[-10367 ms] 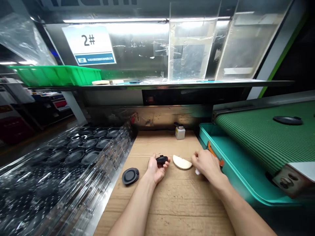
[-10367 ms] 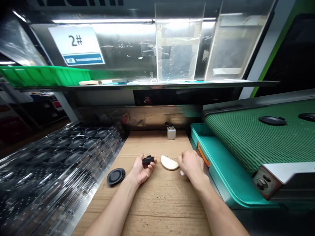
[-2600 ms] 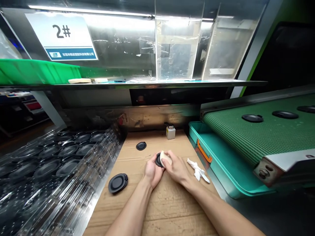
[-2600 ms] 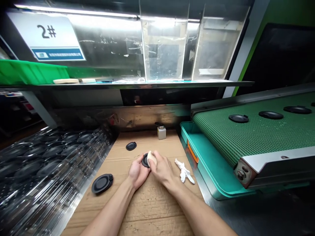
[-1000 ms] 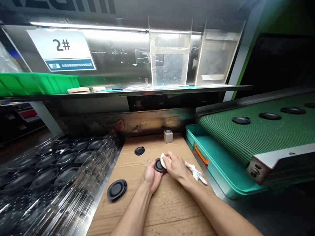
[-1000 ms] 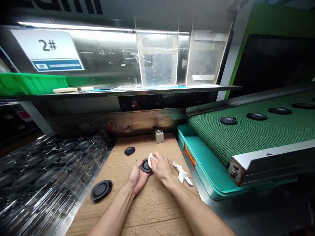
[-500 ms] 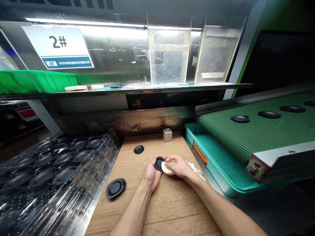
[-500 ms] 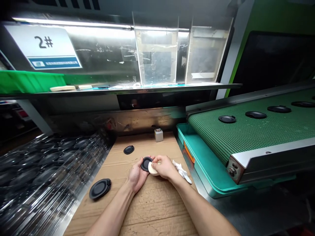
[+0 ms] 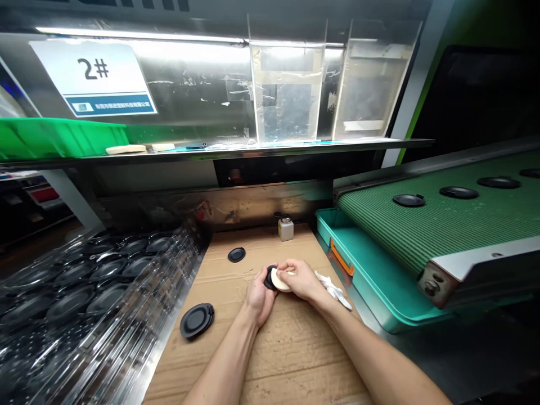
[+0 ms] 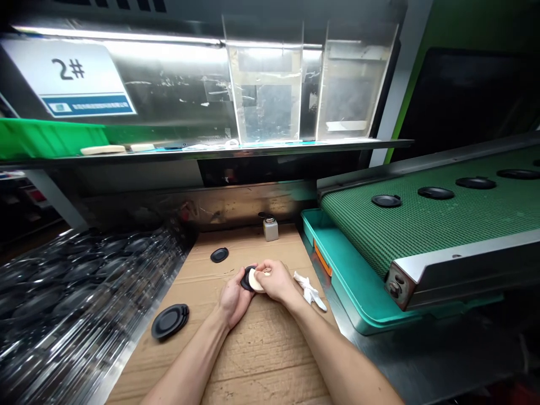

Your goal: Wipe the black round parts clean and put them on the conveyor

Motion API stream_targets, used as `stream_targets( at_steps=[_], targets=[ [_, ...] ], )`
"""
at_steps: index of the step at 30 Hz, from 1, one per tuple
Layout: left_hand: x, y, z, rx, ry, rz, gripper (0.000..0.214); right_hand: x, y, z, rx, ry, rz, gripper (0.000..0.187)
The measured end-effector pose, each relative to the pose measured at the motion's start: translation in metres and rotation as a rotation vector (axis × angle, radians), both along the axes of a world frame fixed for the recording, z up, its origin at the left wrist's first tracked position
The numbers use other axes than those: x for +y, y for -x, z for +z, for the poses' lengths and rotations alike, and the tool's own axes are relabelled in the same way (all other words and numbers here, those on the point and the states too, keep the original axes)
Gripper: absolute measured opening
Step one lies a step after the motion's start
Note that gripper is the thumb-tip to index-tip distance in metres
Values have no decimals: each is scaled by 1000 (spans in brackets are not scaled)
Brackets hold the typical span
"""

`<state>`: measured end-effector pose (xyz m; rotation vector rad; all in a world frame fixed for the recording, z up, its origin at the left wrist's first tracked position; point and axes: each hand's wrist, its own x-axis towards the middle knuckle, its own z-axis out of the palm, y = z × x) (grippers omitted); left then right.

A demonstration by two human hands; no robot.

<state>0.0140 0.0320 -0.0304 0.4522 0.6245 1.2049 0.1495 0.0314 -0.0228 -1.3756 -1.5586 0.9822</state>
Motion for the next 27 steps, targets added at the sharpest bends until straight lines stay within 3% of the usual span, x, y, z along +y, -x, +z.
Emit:
stream_targets(
  at_steps=[3, 5, 9, 12, 21, 27],
  targets=[
    [0, -1, 1, -25, 16, 16, 21, -3, 2, 2, -65, 19, 82, 18],
    [0, 0, 2, -44, 17, 11, 22, -7, 6, 6, -115, -67, 101, 19],
    [1, 2, 3, -54, 24, 5, 28, -14, 16, 15, -468, -193, -181, 29],
    [2, 5, 3, -67, 43, 24, 28, -18, 18, 17, -647, -222, -180, 33],
    [3, 5, 3, -74, 57, -59, 27, -11, 26, 9, -701, -299, -149, 34],
    [6, 13, 3, -93, 84, -39, 27, 2, 6, 2, -488, -209, -371, 35]
  ],
)
